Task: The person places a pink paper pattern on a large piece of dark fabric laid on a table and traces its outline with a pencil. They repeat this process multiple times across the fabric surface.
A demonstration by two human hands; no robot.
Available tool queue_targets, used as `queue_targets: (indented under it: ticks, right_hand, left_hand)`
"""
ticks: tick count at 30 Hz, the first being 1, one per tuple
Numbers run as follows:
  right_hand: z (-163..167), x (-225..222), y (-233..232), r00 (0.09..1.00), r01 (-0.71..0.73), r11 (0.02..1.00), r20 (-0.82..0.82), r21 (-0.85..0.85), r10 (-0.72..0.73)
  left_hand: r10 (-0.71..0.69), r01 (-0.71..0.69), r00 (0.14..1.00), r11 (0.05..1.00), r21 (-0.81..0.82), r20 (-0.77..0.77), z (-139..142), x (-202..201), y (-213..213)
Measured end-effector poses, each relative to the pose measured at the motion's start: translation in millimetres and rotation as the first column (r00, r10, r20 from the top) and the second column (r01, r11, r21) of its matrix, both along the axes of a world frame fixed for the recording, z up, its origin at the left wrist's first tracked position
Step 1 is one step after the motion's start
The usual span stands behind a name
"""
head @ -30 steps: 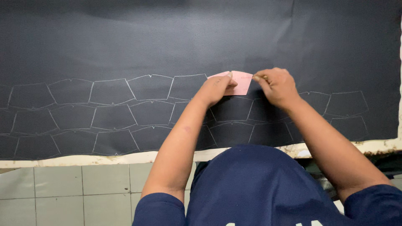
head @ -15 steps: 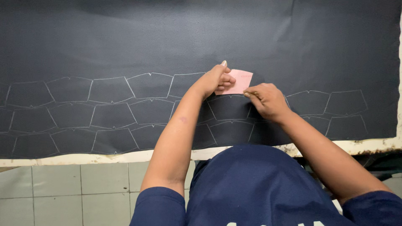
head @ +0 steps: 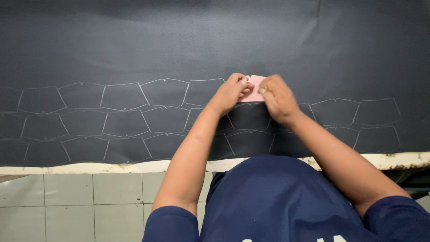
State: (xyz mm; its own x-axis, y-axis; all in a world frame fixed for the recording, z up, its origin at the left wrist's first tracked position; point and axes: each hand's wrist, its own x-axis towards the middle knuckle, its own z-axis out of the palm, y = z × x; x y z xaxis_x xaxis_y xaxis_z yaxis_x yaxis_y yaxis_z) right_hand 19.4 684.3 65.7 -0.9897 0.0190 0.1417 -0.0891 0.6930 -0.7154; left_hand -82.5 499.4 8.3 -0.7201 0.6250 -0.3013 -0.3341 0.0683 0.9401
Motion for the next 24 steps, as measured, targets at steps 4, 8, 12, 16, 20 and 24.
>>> queue_targets:
  ticks: [4,8,12,16,20,24]
  right_hand:
    - [4,-6,14,0.969,0.116,0.945,0.173,0.306,-0.174]
    - [9,-15,15,0.95,0.091,0.955,0.264,0.282,-0.168]
    - [11,-22,28,0.917,0.155,0.975,0.344,0.163,-0.203]
    - [11,9,58,0.9,0.387,0.836,0.356,-0.389,-0.251]
    - [10,54,89,0.889,0.459,0.855,0.113,-0.241,-0.445]
    - [6,86,107,0.864,0.503,0.821,0.137,-0.269,-0.485]
  left_hand:
    - [0.04,-0.02,0.962,0.997,0.073,-0.272,3,21,-8]
    - [0.191,-0.185,0.94,0.982,0.047,-0.282,18,33,-8]
    - [0.153,-0.368,0.763,0.902,-0.227,-0.629,35,81,-3]
    - [0.027,-0.27,0.559,0.951,-0.152,-0.829,47,112,-15]
    - [-0.163,-0.223,0.459,0.93,-0.291,-0.873,51,112,-15]
    - [-0.243,-0.244,0.41,0.9,-0.362,-0.879,53,112,-11]
